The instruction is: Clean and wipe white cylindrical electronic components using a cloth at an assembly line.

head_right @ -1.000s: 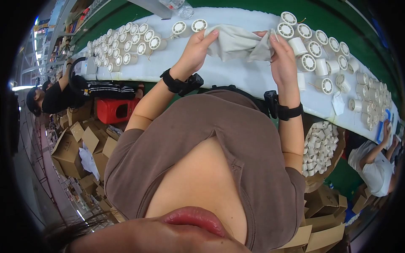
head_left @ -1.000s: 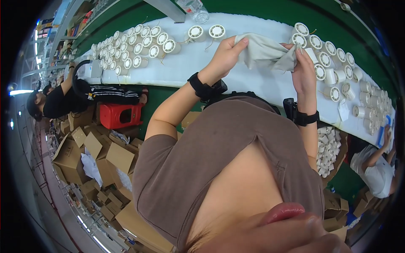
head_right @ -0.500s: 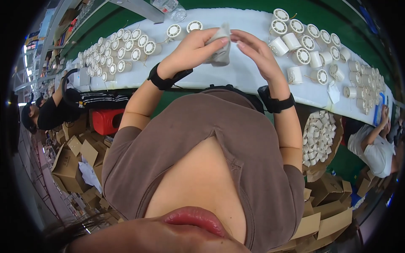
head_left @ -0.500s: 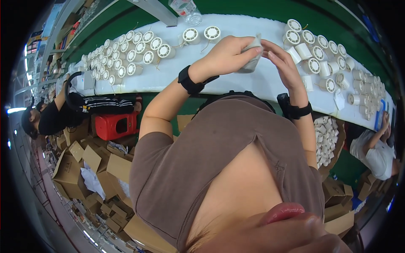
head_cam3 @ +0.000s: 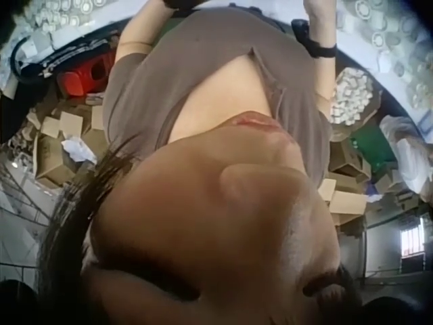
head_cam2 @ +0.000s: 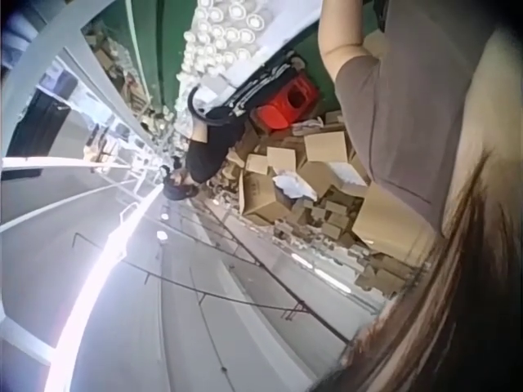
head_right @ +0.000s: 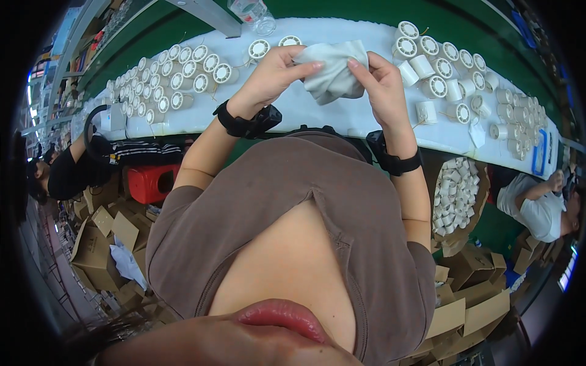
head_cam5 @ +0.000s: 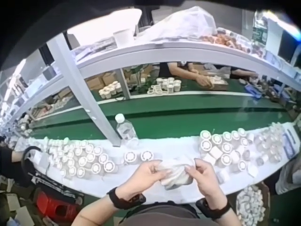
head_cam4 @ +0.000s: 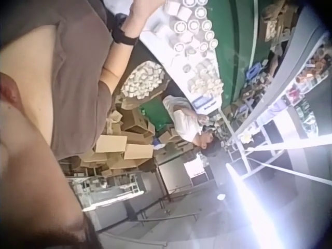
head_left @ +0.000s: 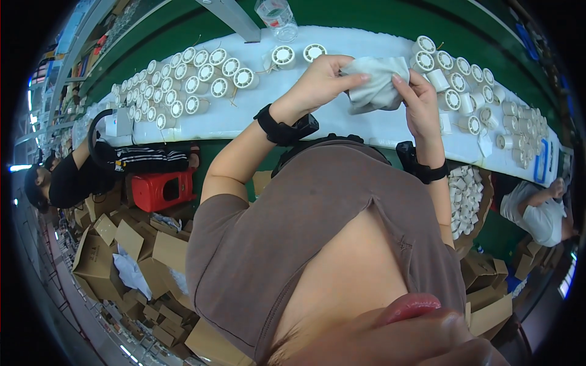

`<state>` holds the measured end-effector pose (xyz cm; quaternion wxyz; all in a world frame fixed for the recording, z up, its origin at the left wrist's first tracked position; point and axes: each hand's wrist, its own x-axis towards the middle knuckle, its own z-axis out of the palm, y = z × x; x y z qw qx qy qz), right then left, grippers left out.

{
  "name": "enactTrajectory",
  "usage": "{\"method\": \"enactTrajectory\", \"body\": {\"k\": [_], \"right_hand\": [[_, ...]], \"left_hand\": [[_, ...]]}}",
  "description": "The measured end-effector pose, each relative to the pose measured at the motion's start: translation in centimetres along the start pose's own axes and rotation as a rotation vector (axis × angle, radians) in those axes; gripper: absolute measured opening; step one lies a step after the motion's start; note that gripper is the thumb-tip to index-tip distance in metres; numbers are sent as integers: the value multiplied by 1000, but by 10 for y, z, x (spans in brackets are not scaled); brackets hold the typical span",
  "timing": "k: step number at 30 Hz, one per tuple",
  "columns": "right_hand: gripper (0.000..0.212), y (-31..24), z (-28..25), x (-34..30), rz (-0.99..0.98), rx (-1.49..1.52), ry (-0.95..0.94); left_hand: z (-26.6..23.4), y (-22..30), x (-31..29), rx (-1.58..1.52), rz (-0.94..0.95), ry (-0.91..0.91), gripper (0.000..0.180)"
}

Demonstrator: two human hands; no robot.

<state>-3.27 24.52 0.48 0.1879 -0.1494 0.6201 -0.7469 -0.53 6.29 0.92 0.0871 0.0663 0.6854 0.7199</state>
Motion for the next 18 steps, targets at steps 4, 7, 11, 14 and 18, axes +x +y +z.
{"method": "enactTrajectory", "body": {"k": [4,7,11,14,18], "right_hand": [[16,0,-7,-1,29,-17,-59],[16,-8,15,-1,3,209,137],[17,4,8,9,-97,108,99],[17,5,6,14,-118,180,132],[17,9,1,15,-116,197,181]], "left_hand": [[-1,3,-2,-91,78,67,24],[-1,3,-4,-84,128,101,25],[-1,4,-5,-52,163,166,26],[-4,5,-3,-62,195,247,26],[-9,5,0,40,211,275,27]]}}
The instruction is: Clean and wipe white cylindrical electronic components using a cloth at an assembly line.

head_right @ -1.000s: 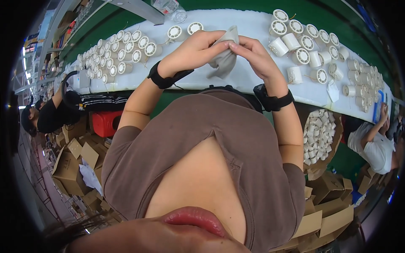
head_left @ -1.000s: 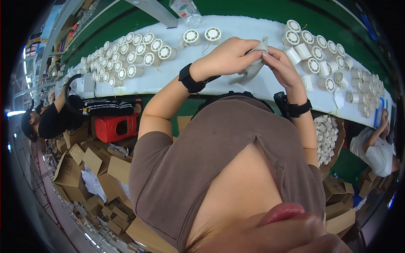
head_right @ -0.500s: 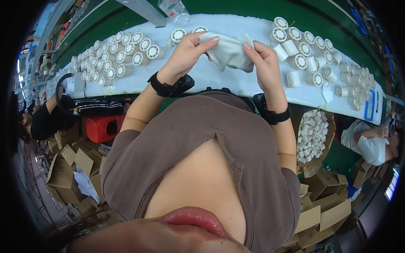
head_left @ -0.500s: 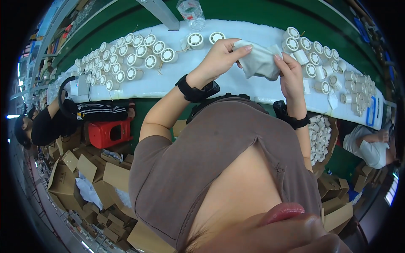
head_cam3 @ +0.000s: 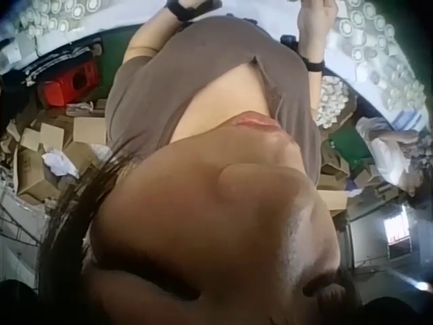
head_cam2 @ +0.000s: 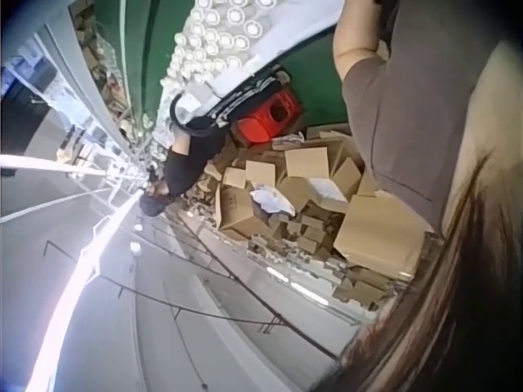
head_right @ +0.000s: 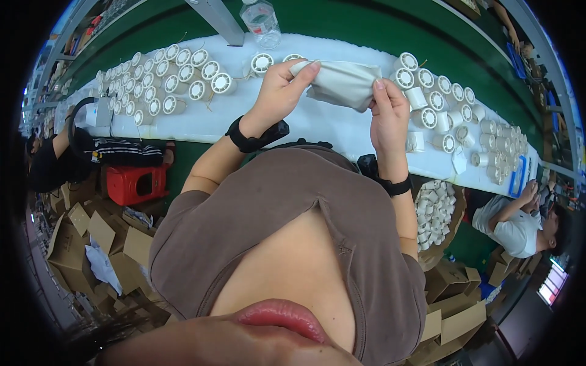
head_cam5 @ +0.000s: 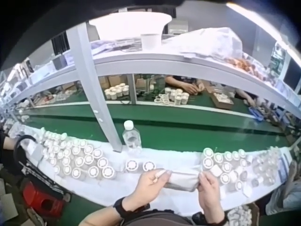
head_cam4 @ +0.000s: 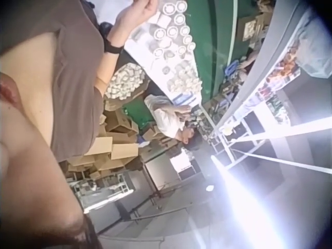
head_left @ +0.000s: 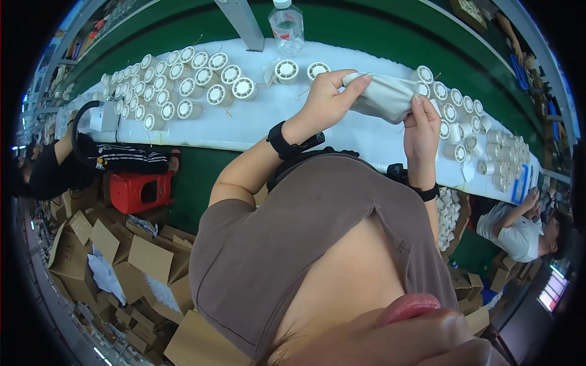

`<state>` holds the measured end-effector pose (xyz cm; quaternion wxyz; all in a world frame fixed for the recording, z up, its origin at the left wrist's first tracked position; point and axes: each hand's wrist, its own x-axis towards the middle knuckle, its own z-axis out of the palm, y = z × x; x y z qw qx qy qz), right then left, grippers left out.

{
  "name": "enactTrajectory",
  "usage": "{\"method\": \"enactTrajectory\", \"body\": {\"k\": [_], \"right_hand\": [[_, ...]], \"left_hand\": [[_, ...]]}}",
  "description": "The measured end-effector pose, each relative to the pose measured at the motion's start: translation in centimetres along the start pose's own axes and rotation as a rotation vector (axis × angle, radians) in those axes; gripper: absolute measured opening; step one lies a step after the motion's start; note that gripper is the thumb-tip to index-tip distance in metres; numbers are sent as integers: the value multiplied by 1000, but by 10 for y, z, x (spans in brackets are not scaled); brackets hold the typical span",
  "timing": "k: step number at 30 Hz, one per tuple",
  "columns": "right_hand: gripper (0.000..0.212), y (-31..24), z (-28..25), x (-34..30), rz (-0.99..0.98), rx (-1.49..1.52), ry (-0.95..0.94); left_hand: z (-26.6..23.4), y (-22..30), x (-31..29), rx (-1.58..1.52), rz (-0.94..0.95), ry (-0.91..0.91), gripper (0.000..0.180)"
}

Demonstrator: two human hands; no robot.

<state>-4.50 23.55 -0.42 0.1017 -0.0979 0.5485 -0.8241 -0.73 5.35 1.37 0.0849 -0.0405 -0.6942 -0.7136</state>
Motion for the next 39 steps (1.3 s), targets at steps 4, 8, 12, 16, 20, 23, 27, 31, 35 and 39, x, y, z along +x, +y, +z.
{"method": "enactTrajectory", "body": {"k": [4,8,12,16,20,23,27,31,35,39], "right_hand": [[18,0,0,1,12,-124,18],[20,-11,30,6,-164,-314,-19],[23,-24,36,16,-180,-523,-268],[20,-22,28,26,-23,-640,-434],[13,-22,23,31,14,-671,-479],[10,-27,26,31,2,-675,-473],[8,-33,29,33,1,-656,-440],[10,-30,22,41,24,-613,-408],[15,-9,9,50,34,-638,-298],[21,15,-2,38,152,-598,-161]], "left_hand": [[2,4,5,43,165,37,27],[0,-3,11,68,77,-116,26],[4,-11,12,-5,-87,-198,26],[0,-13,13,-105,-164,-267,24],[-7,-21,12,-138,-151,-243,24],[-12,-16,11,-242,-281,-317,22],[-15,-36,8,-268,-278,-454,21],[-14,-39,2,-361,-303,-511,20],[-8,-39,-1,-491,-263,-324,20],[-10,-42,0,-607,-342,-212,18]]}}
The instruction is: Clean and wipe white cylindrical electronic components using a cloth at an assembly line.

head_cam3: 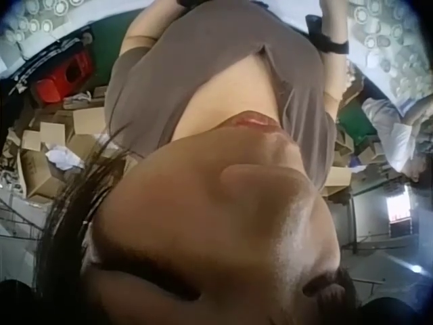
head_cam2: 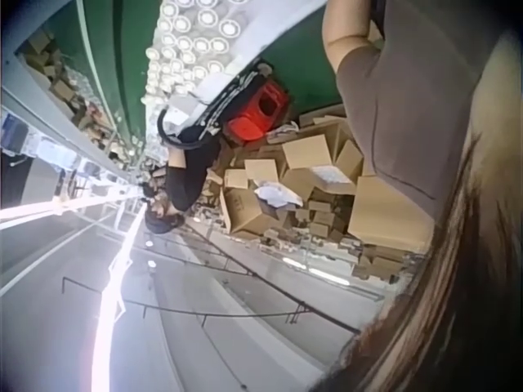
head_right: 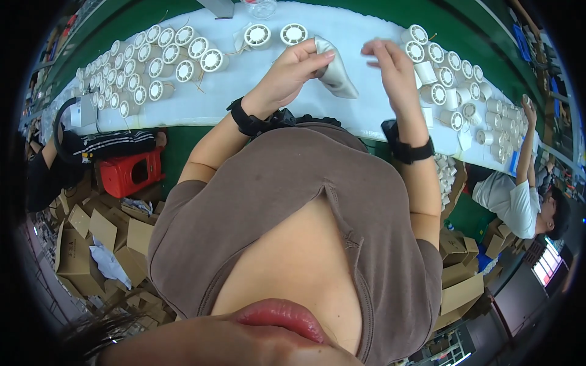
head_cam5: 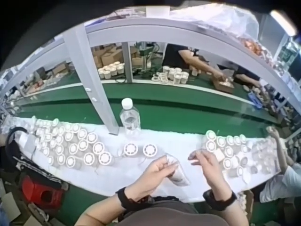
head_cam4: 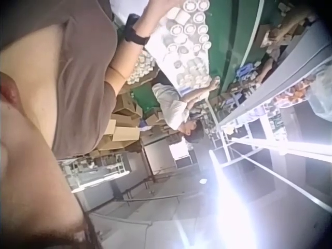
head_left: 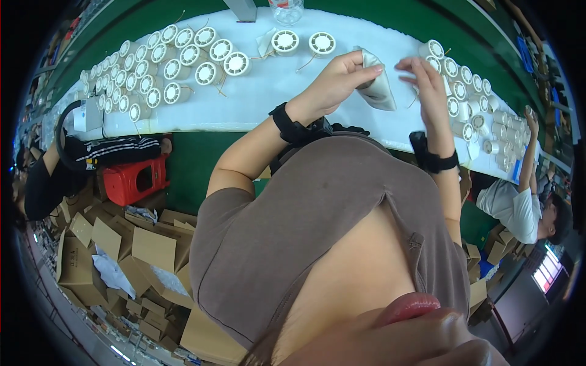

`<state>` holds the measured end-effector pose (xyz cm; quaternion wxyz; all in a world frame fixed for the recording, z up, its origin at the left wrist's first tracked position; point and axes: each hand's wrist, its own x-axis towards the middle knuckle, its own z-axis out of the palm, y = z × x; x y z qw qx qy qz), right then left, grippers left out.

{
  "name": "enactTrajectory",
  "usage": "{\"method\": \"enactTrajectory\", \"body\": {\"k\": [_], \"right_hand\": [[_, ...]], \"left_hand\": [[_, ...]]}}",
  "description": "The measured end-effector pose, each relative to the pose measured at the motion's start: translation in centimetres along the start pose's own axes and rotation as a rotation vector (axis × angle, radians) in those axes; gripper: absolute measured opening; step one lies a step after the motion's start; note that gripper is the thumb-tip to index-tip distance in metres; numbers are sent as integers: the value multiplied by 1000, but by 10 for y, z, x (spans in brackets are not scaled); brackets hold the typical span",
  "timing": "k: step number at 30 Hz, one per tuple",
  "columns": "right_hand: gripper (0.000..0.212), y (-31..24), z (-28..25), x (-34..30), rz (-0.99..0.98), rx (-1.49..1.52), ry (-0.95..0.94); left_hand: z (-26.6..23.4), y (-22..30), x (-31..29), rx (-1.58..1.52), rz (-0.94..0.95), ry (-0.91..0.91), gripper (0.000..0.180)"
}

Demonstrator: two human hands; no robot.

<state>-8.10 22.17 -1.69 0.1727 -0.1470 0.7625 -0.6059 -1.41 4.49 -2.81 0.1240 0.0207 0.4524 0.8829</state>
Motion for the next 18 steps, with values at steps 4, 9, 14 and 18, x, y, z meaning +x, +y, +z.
{"method": "enactTrajectory", "body": {"k": [4,9,14,18], "right_hand": [[23,5,12,-23,385,338,-114],[22,17,19,-29,417,643,-81],[17,16,14,-29,181,670,49],[13,21,7,-33,260,691,56]], "left_hand": [[-2,0,1,15,-36,97,15],[5,2,2,70,36,150,12],[-2,-3,4,119,113,161,10],[-2,-4,6,19,157,212,12]]}}
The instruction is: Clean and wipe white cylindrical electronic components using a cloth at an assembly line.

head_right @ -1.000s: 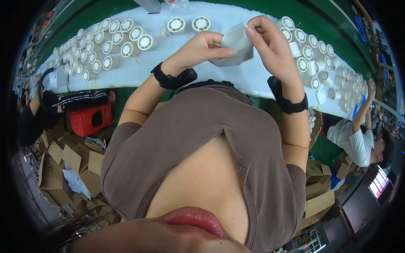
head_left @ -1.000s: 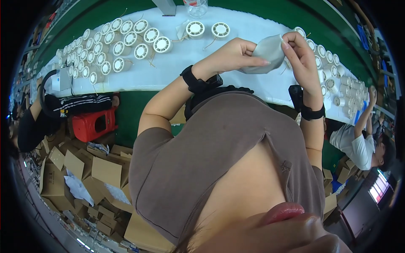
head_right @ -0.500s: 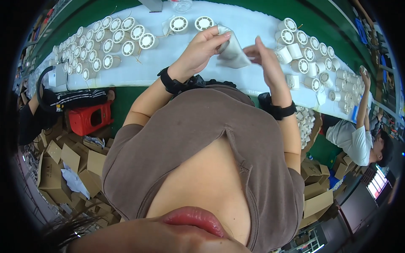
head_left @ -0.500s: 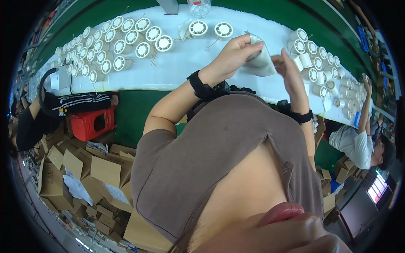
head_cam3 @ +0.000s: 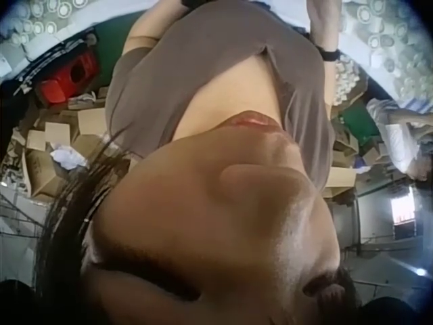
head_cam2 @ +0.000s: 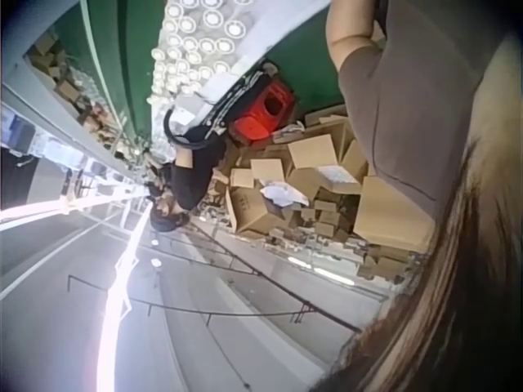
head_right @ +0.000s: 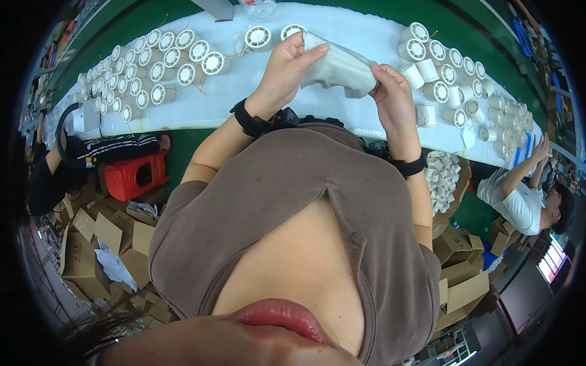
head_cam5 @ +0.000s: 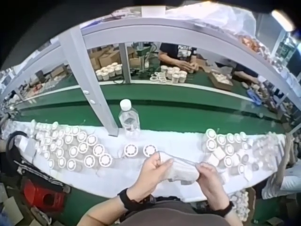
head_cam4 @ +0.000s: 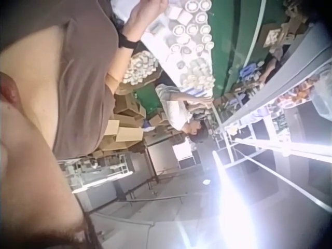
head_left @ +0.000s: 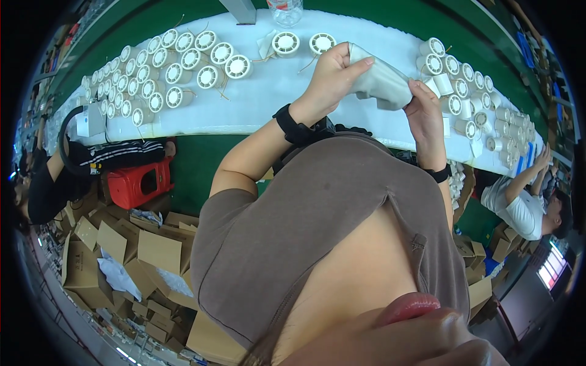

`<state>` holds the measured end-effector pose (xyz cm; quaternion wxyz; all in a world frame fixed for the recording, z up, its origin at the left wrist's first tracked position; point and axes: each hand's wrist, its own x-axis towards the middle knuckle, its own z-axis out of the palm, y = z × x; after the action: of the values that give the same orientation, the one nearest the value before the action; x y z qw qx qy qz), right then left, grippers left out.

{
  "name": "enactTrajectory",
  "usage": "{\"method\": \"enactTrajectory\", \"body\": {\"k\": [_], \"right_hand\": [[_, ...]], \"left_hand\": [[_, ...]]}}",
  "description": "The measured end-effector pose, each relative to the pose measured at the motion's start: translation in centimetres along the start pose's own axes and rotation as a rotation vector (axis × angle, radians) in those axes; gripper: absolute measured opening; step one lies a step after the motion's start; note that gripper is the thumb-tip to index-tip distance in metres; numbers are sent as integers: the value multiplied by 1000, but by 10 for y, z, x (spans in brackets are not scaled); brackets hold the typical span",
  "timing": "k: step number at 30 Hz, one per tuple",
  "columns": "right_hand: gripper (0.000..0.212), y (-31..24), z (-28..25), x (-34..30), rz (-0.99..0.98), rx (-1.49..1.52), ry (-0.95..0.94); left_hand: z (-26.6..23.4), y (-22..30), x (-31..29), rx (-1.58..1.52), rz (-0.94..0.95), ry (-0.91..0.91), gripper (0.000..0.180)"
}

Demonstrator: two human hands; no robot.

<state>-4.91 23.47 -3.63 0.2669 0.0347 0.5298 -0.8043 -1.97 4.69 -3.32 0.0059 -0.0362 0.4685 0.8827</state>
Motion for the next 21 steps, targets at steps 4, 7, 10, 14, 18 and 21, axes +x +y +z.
{"method": "enactTrajectory", "body": {"k": [4,7,10,14,18,21], "right_hand": [[12,6,7,-4,-219,-533,191],[18,-4,30,-11,-569,-873,87],[23,-1,41,-13,-762,-1101,15],[24,2,41,-14,-748,-1213,-22],[19,-7,41,-15,-591,-1195,-55],[15,-22,45,-15,-460,-1204,-110]], "left_hand": [[5,-3,1,-23,-12,8,21],[7,-2,0,29,-56,3,29],[10,1,-1,74,-78,-4,41],[5,-1,-1,96,-84,-5,45],[-12,-9,7,387,155,51,38],[-13,1,13,924,684,30,32]]}}
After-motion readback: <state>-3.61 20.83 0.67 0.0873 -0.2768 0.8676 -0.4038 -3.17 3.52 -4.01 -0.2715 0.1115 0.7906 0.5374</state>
